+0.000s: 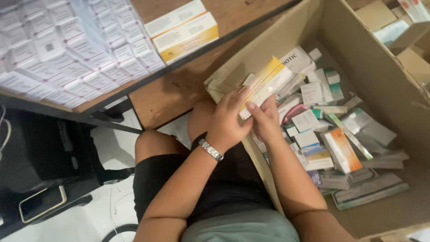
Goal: The person sits on the floor and repeatedly picks small white boxes from a cardboard box on their lap, then places them in neat rows on a nearby wooden shelf. The person handles multiple box types, including probiotic and rosuvastatin boxes, and arranges them in organized stacks.
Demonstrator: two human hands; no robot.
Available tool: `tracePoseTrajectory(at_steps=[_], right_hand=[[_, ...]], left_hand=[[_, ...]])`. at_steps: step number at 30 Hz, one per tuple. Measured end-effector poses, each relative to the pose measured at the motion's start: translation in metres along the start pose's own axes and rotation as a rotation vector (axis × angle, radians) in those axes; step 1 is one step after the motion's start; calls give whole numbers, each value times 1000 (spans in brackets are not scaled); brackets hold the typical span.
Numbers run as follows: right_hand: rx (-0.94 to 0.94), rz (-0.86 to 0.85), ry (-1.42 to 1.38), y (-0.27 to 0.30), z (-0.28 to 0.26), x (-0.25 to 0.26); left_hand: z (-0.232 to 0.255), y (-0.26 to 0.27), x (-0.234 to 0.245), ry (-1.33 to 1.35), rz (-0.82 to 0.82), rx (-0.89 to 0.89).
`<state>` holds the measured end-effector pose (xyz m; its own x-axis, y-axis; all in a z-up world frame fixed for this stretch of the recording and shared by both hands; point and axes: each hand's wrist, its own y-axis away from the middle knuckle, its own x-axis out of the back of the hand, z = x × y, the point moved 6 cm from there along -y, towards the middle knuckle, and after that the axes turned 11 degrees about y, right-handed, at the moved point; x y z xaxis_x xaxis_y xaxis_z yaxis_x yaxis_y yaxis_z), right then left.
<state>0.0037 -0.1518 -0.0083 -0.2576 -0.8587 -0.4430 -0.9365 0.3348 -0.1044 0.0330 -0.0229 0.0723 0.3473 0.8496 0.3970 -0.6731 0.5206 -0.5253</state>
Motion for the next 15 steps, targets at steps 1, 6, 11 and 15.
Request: tracePoseTrajectory(at_steps=[1,6,11,15], right_hand=[[15,-23,48,-1,-4,-5],[71,-129,-39,-15,-24,-29],[187,33,9,-29,-57,-4],[10,-240,456,-59,-68,16]], left_hand=[[2,-2,4,-1,27,1],[5,-9,36,-120,152,-91],[0,-12,54,-157,106,-214],[-13,-9,57,-276,47,-213]])
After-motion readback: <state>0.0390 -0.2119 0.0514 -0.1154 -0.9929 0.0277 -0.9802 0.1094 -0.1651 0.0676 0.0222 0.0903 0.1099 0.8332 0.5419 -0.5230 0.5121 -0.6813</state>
